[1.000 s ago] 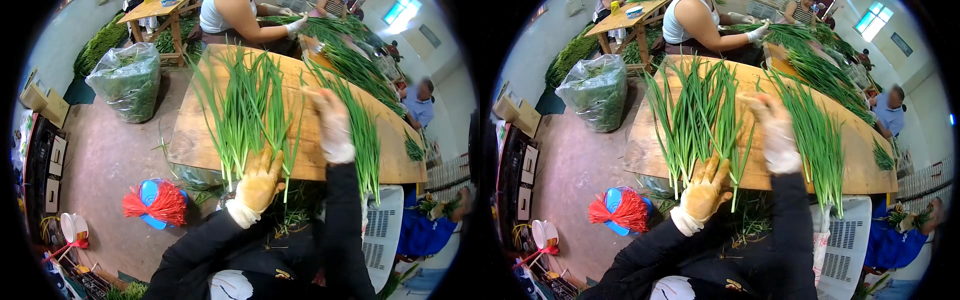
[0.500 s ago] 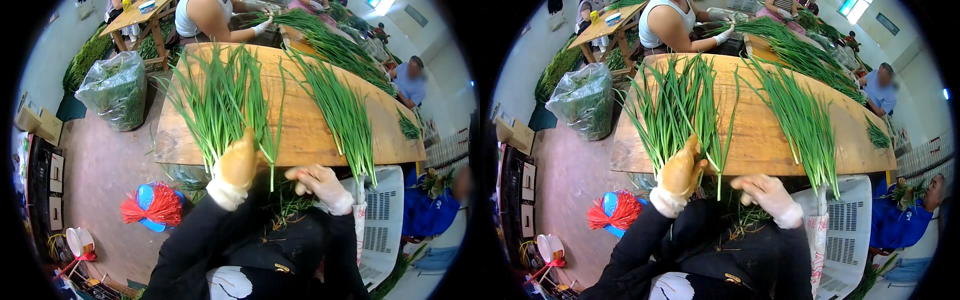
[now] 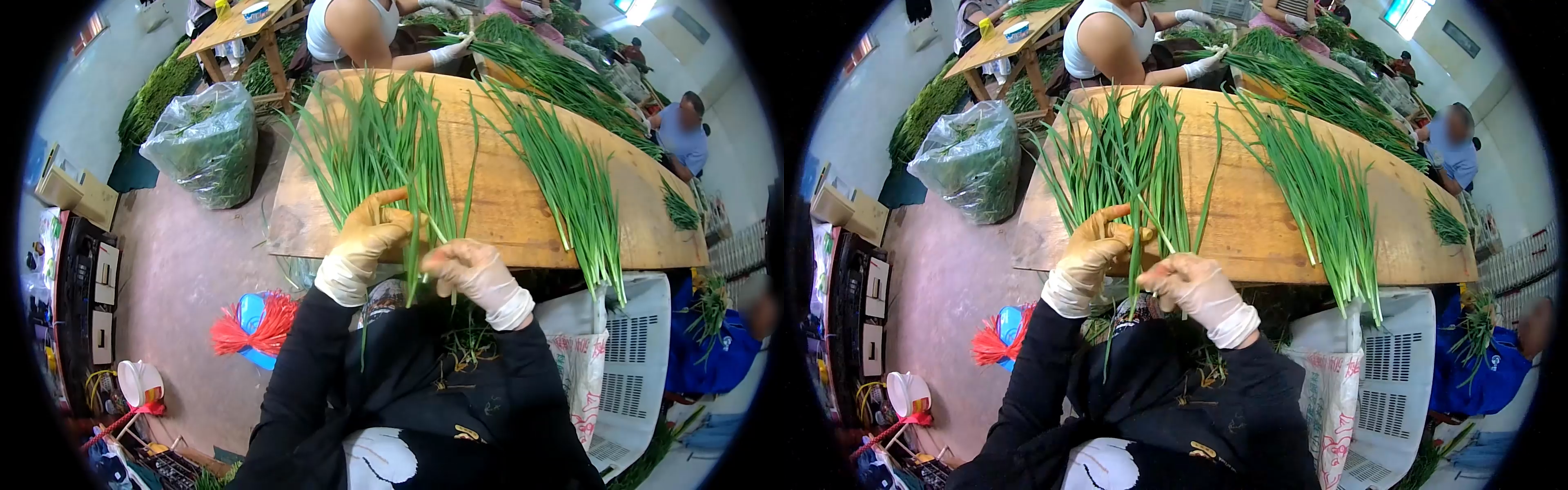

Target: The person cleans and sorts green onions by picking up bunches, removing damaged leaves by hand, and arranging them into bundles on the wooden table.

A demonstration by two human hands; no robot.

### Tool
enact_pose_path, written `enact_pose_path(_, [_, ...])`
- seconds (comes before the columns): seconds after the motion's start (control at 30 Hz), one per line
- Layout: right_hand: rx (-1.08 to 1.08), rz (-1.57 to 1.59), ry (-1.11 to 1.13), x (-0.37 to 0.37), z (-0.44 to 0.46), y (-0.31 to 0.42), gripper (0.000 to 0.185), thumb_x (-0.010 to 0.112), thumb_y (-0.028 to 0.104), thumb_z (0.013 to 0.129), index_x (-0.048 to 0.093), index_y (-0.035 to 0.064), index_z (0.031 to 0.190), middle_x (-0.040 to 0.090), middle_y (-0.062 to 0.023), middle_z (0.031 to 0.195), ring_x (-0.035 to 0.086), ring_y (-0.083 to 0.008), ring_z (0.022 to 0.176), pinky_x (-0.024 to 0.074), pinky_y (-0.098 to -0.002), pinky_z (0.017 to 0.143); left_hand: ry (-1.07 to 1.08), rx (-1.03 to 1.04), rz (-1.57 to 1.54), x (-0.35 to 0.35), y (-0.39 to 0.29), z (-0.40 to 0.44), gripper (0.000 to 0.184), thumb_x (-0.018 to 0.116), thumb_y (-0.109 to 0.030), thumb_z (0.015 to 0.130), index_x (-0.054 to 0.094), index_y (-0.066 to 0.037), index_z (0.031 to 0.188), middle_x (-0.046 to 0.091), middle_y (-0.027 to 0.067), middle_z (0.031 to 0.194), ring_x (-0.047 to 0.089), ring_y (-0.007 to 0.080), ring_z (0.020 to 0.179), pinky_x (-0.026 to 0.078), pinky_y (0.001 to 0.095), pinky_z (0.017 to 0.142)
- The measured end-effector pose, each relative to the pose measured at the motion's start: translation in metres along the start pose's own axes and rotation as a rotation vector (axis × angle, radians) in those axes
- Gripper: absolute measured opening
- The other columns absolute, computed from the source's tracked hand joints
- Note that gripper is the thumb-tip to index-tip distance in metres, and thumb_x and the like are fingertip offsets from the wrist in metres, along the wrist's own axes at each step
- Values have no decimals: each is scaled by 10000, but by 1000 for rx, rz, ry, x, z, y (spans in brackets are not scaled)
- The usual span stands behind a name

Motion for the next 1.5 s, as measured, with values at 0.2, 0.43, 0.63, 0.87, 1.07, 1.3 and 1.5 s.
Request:
enact_pose_path(0.2, [-134,-376,-16,8,5,6,255,580,262,788,567,7,776,584,-40,668,511,-92,544,402,-202,513,32,326,12,-11,-20,4,515,607,-25,721,340,17,1160,573,68,818,517,97,650,425,206,570])
enact_pose_path(0.43, [-133,-99,-22,-41,4,16,253,427,198,875,558,67,1048,598,9,715,475,-30,597,366,-162,541,-627,789,1070,-91,-88,-22,698,686,-295,686,346,38,1197,448,194,1150,434,276,1074,331,339,913])
enact_pose_path(0.63, [-69,31,111,-50,-4,16,328,451,214,873,468,86,1174,613,-4,764,500,-16,667,377,-136,596,-435,540,1186,-80,-54,11,951,736,-340,607,192,68,1273,324,256,1259,337,323,1173,271,326,968])
enact_pose_path(0.87, [-137,177,71,-60,-18,31,407,531,213,824,450,28,1177,628,-16,780,438,-2,574,281,-129,496,-112,534,1328,-30,-29,24,887,722,-219,624,188,11,1295,274,222,1302,259,307,1223,230,320,1000])
enact_pose_path(1.07, [-38,235,17,-57,-29,22,345,604,204,773,531,3,1044,636,-70,802,513,-36,616,347,-140,509,76,331,716,40,-25,-12,362,608,-172,774,510,12,1069,541,116,1007,518,184,908,392,299,828])
enact_pose_path(1.3, [65,74,-65,-62,-40,-3,150,651,150,733,576,30,780,600,-19,671,505,-37,544,363,-158,475,211,-71,296,91,43,-11,208,620,-88,754,552,45,899,581,59,690,532,114,573,425,218,531])
enact_pose_path(1.5, [-49,219,-58,-60,-47,-20,168,626,135,757,523,22,829,621,-51,737,532,-58,615,409,-183,553,101,-66,28,82,61,-14,172,559,-172,806,548,-4,770,525,34,605,481,114,494,396,225,476])
Point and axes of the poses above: each hand's wrist, its own z-axis towards the middle knuckle, its own x-axis out of the palm, y = z × x, the point moved 9 cm from there along z, towards the middle knuckle
